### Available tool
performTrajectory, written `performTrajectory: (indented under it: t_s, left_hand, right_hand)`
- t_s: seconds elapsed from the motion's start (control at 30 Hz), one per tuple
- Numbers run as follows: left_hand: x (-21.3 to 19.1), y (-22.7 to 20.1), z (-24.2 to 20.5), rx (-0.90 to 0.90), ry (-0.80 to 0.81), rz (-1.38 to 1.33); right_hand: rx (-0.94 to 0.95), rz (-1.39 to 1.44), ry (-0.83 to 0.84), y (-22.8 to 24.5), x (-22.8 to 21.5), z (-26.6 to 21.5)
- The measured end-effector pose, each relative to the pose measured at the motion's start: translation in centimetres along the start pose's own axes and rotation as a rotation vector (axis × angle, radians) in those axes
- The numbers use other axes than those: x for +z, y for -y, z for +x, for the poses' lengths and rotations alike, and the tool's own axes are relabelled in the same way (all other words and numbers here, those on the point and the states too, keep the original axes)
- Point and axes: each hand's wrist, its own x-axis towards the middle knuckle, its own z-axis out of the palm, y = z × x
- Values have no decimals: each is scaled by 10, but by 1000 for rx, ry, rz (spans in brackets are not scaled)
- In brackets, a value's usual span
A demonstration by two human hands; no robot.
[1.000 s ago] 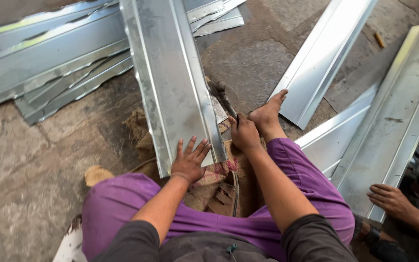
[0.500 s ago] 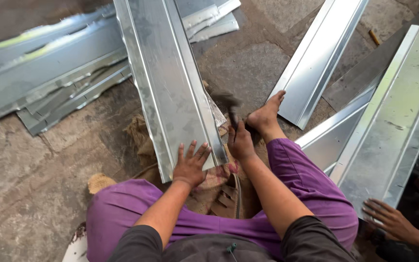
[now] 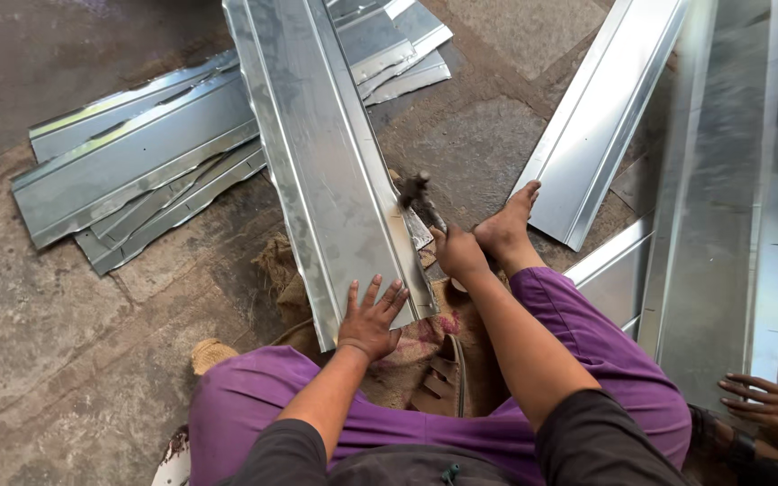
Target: The person sits on the floor and uses a hammer to repeatedly strike a long metal sheet resting on a small metal block. They adjust the sheet's position and flip it over to work on different sections, while another person works on a separate piece nearby.
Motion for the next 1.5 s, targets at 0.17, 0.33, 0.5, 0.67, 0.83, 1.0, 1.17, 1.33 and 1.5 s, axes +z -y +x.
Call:
performTrajectory:
  t_s: [0.17,0.33,0.5,0.67,0.83,1.0,1.17,1.33,1.5]
  left_hand:
    - [7,10,-8,132,-12,86]
    - [15,35,-20,206,8,70]
    - [19,82,-34,277,156,81]
    - [14,150,-27,257,-188,76]
    - [-16,230,-12,-150,189,56]
    - [-9,299,-8,-69,-155,-116]
    - [-17,320,13,-248,383,-546]
    - [-86,297,44,-546,683,-906]
    - [-144,184,89,-259,415,-288]
  right_hand:
    - [86,226,24,-45,2,-45]
    - [498,481,174,-72,-2,-98]
    - [783,830,264,-87,7,-113]
    - [876,769,342,-92,27,-121]
    - [856,652,422,-86,38,-118]
    - [834,659,428,-90,49,-129]
    - [878,622,455,-106,69,-117]
    - [975,693,479,-126,77,-129]
    - [973,631,494,-120,79,-115]
